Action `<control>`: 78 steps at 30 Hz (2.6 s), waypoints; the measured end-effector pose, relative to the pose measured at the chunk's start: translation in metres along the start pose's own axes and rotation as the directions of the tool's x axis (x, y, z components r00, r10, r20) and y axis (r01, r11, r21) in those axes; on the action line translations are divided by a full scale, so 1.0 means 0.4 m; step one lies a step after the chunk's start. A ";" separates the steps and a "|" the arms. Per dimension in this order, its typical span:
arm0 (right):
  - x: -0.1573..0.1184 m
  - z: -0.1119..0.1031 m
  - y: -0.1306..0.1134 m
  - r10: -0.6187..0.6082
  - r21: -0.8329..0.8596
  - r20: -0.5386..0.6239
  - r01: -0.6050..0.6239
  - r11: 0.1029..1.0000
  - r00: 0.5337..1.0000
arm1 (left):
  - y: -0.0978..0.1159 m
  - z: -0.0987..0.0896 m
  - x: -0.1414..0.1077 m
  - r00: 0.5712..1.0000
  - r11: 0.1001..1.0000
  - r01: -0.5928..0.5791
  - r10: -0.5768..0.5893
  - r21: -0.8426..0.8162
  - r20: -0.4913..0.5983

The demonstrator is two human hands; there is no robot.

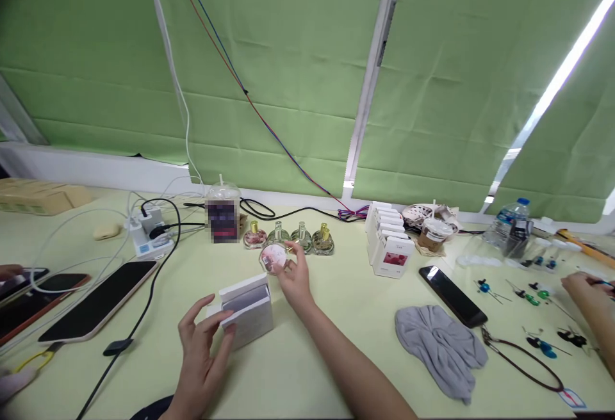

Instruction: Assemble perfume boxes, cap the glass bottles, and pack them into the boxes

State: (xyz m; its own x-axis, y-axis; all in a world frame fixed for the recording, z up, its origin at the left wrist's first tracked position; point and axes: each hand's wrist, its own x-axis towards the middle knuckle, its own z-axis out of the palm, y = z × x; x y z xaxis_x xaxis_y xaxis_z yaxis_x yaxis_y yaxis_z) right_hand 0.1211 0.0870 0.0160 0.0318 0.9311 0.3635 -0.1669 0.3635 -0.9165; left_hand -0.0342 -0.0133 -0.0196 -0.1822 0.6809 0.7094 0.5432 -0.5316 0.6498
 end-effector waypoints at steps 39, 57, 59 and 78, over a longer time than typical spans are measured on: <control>-0.140 -0.136 -0.203 -0.225 -0.302 0.551 0.444 0.844 0.804 | 0.040 0.040 0.040 0.941 0.976 0.018 0.057 -0.215 0.335; -0.164 -0.183 -0.199 -0.184 -0.449 0.460 0.406 0.796 0.869 | 0.082 0.097 0.026 0.777 0.786 0.531 -0.301 -0.317 0.553; -0.170 -0.182 -0.189 -0.192 -0.441 0.444 0.400 0.803 0.875 | 0.089 0.099 0.027 0.773 0.778 0.543 -0.317 -0.315 0.550; -0.170 -0.173 -0.168 -0.305 -0.415 0.465 0.509 0.754 0.831 | 0.098 0.100 0.031 0.766 0.760 0.565 -0.336 -0.322 0.548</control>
State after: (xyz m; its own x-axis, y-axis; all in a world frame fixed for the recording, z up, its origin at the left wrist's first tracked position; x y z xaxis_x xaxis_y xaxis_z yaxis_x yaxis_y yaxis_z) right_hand 0.1985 0.0014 0.0411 -0.3808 0.6485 0.6591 0.2997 0.7609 -0.5755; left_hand 0.0175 -0.0056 0.0040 0.1272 0.9763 0.1749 0.0457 -0.1819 0.9823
